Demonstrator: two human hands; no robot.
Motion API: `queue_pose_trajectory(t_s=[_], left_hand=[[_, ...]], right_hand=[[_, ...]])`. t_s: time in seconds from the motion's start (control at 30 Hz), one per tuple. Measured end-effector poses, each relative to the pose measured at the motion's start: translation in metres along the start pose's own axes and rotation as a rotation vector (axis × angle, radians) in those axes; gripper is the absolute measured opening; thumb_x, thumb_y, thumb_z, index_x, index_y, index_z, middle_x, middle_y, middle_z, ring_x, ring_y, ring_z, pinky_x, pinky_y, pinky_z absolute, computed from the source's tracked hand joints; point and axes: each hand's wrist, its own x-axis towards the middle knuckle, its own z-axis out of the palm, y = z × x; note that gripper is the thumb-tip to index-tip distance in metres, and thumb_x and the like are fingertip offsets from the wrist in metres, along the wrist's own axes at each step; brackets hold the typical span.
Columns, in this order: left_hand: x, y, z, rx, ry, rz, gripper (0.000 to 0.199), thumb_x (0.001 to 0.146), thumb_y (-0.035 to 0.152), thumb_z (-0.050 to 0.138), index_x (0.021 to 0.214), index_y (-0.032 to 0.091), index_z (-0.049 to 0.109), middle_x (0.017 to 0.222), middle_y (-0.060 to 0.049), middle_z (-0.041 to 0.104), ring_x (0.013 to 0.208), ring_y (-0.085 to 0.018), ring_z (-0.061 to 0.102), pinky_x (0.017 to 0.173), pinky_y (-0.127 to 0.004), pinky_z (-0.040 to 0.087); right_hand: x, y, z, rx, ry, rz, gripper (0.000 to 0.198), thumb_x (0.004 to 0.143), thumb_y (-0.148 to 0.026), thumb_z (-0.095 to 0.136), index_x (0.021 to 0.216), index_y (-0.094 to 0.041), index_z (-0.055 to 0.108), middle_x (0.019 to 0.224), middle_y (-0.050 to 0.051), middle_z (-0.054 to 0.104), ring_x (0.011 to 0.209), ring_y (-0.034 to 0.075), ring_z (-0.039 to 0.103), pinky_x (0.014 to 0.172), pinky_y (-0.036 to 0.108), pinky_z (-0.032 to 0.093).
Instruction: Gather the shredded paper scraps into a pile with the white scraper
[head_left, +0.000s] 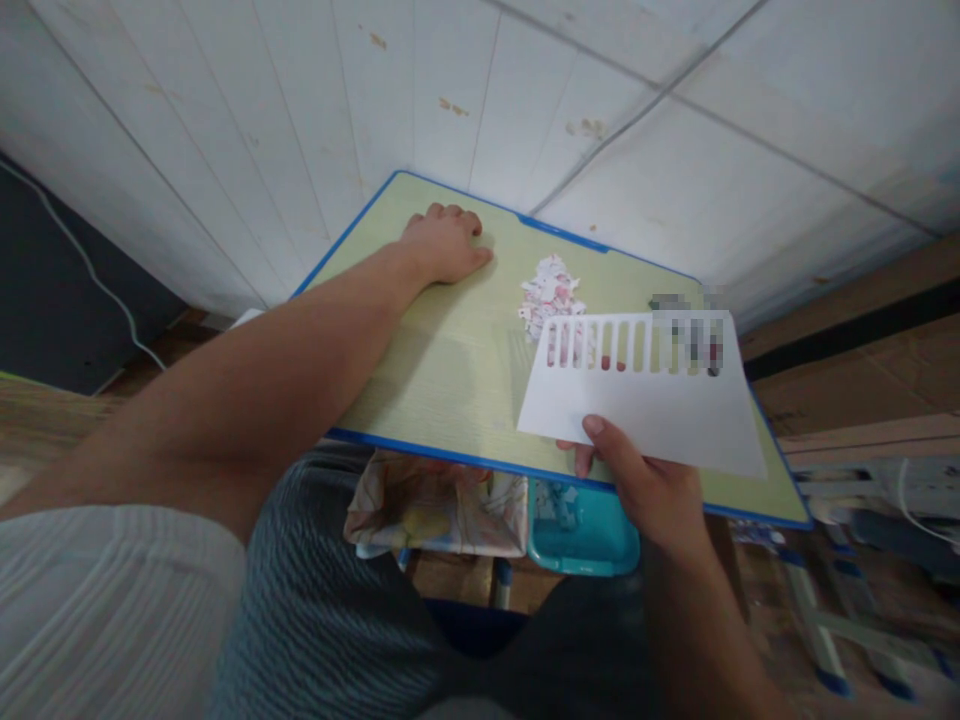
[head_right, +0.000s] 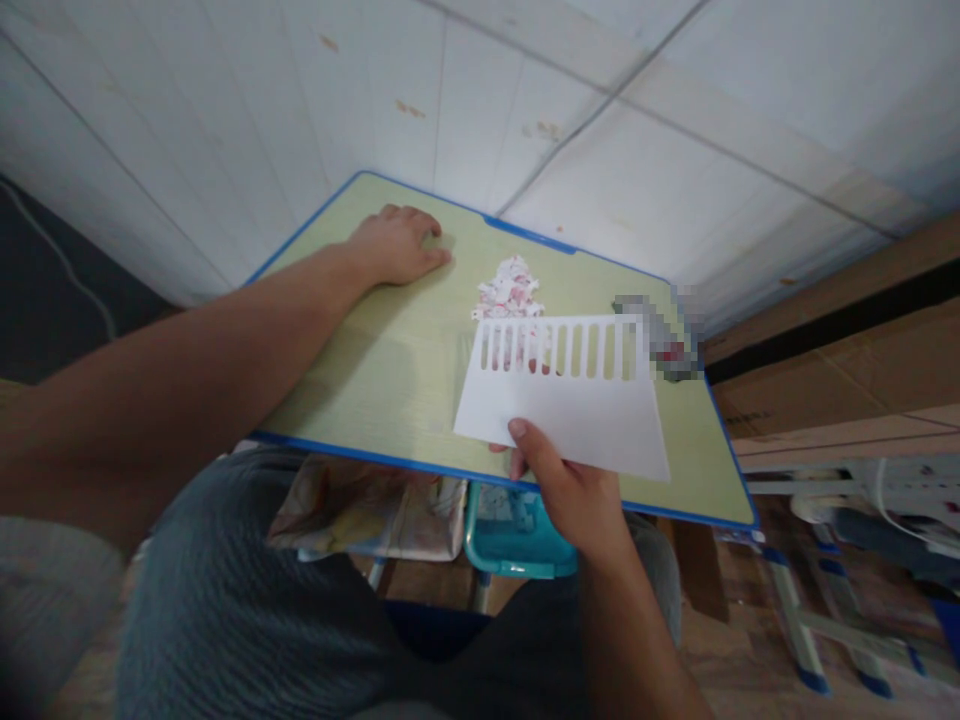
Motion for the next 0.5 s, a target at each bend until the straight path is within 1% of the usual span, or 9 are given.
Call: queue_pose_trajectory(t_s=[0.1, 0.2, 0.3, 0.37, 0.43, 0.5], left_hand=[[0.001, 0.000, 0.000, 0.012, -0.005, -0.003, 0.121, 0.085, 0.107, 0.049, 0.183, 0.035, 0.045, 0.176, 0.000, 0.060, 0.172, -0.042, 0.023, 0.143, -0.069, 0.012], [0.001, -0.001, 0.000, 0.032, 0.001, -0.003, 0.119, 0.088, 0.106, 0.046, 0.182, 0.033, 0.046, 0.178, 0.000, 0.058, 0.172, -0.040, 0.025, 0.143, -0.065, 0.016], [0.001, 0.000, 0.000, 0.031, 0.004, -0.007, 0.117, 0.088, 0.106, 0.046, 0.181, 0.034, 0.047, 0.178, 0.001, 0.058, 0.172, -0.038, 0.025, 0.143, -0.063, 0.017], [0.000, 0.001, 0.000, 0.025, -0.003, -0.008, 0.117, 0.088, 0.106, 0.047, 0.182, 0.035, 0.045, 0.178, 0.003, 0.059, 0.172, -0.038, 0.024, 0.144, -0.064, 0.015], [-0.001, 0.001, 0.000, 0.020, -0.008, -0.009, 0.118, 0.088, 0.106, 0.047, 0.183, 0.036, 0.043, 0.178, 0.003, 0.059, 0.172, -0.038, 0.022, 0.144, -0.065, 0.013], [-0.001, 0.001, -0.001, 0.018, -0.009, -0.011, 0.120, 0.087, 0.108, 0.047, 0.183, 0.036, 0.044, 0.178, 0.003, 0.059, 0.173, -0.039, 0.022, 0.143, -0.065, 0.014]], right_hand=[[0.004, 0.001, 0.008, 0.001, 0.007, 0.002, 0.052, 0.111, -0.050, 0.075, 0.064, -0.028, 0.071, 0.066, 0.003, 0.076, 0.069, 0.025, 0.077, 0.082, 0.042, 0.065], [0.006, 0.002, 0.014, 0.040, 0.018, 0.036, 0.047, 0.110, -0.049, 0.075, 0.068, -0.028, 0.072, 0.068, 0.002, 0.078, 0.064, 0.023, 0.074, 0.085, 0.044, 0.064], [0.006, 0.003, 0.016, 0.039, -0.008, 0.034, 0.042, 0.111, -0.046, 0.075, 0.073, -0.027, 0.073, 0.068, 0.001, 0.078, 0.068, 0.024, 0.075, 0.092, 0.046, 0.062], [0.006, 0.002, 0.015, 0.036, -0.020, 0.025, 0.041, 0.111, -0.047, 0.075, 0.075, -0.027, 0.074, 0.066, 0.001, 0.076, 0.069, 0.025, 0.077, 0.089, 0.045, 0.062], [0.006, 0.000, 0.014, 0.030, -0.030, 0.020, 0.042, 0.110, -0.050, 0.075, 0.075, -0.027, 0.075, 0.066, 0.002, 0.076, 0.068, 0.026, 0.076, 0.082, 0.044, 0.063], [0.006, 0.000, 0.014, 0.015, -0.035, 0.010, 0.046, 0.110, -0.052, 0.075, 0.072, -0.027, 0.074, 0.066, 0.003, 0.076, 0.068, 0.025, 0.076, 0.080, 0.044, 0.064]])
